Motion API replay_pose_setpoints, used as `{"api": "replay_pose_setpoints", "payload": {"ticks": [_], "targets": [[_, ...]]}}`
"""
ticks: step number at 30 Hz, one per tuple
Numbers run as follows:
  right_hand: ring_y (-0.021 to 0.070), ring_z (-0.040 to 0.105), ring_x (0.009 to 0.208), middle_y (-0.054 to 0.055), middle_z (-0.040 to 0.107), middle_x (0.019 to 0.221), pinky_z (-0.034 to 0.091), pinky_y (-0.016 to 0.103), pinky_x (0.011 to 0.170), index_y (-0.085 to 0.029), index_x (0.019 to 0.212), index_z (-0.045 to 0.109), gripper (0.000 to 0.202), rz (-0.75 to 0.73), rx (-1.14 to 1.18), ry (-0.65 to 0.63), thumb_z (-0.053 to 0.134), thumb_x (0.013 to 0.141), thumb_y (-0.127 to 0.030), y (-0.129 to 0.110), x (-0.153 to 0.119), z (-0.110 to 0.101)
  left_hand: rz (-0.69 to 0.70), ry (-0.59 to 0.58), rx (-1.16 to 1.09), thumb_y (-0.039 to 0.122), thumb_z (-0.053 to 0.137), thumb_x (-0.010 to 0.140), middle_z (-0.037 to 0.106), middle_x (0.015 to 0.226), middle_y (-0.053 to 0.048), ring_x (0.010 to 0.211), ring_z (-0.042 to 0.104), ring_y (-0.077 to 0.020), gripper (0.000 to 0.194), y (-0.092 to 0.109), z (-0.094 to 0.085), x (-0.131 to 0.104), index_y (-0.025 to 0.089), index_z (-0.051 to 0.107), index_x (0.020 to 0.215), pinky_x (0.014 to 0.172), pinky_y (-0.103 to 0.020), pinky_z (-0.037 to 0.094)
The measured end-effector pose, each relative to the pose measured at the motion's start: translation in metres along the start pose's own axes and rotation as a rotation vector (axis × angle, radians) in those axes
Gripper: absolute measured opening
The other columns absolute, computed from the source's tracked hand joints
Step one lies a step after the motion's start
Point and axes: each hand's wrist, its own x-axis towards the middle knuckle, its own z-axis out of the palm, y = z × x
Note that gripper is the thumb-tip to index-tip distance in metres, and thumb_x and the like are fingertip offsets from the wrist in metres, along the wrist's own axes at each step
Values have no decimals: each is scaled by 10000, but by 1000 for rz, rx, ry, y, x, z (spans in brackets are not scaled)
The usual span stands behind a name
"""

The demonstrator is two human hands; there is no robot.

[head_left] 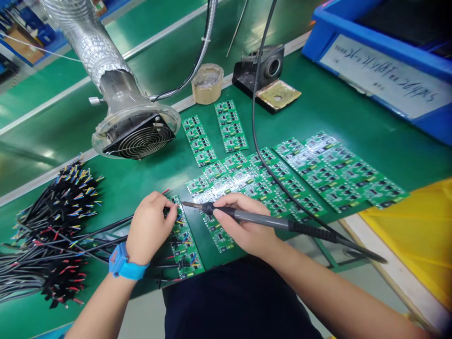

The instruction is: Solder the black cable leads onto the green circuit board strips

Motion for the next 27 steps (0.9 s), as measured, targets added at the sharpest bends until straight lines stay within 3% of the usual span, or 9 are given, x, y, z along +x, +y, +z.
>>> {"api": "replay_pose_setpoints", "payload": {"ticks": [15, 22, 27], "targets": [[120, 631, 680, 3, 675, 763, 493, 240, 634, -207, 840, 599, 86, -89, -126, -54, 600, 758, -182, 1, 1, 3, 5, 33, 0, 239, 460, 839, 550, 739, -47, 754, 532, -195, 182, 2, 1, -2, 164, 593, 741, 726, -333, 436], [127, 631, 673, 8, 674, 744, 490, 242, 627, -197, 835, 610, 82, -75, -136, -72, 606, 754, -185, 0, 2, 3, -66, 44, 62, 271, 464, 824, 553, 722, -53, 726, 550, -209, 201, 5, 4, -1, 164, 594, 713, 701, -343, 440], [115, 599, 554, 1, 643, 677, 488, 243, 540, -197, 816, 591, 53, -9, -11, -3, 578, 765, -197, -1, 1, 0, -122, 18, 108, 243, 469, 795, 562, 697, -47, 695, 567, -209, 185, 10, 1, 3, 176, 584, 666, 662, -332, 439]]}}
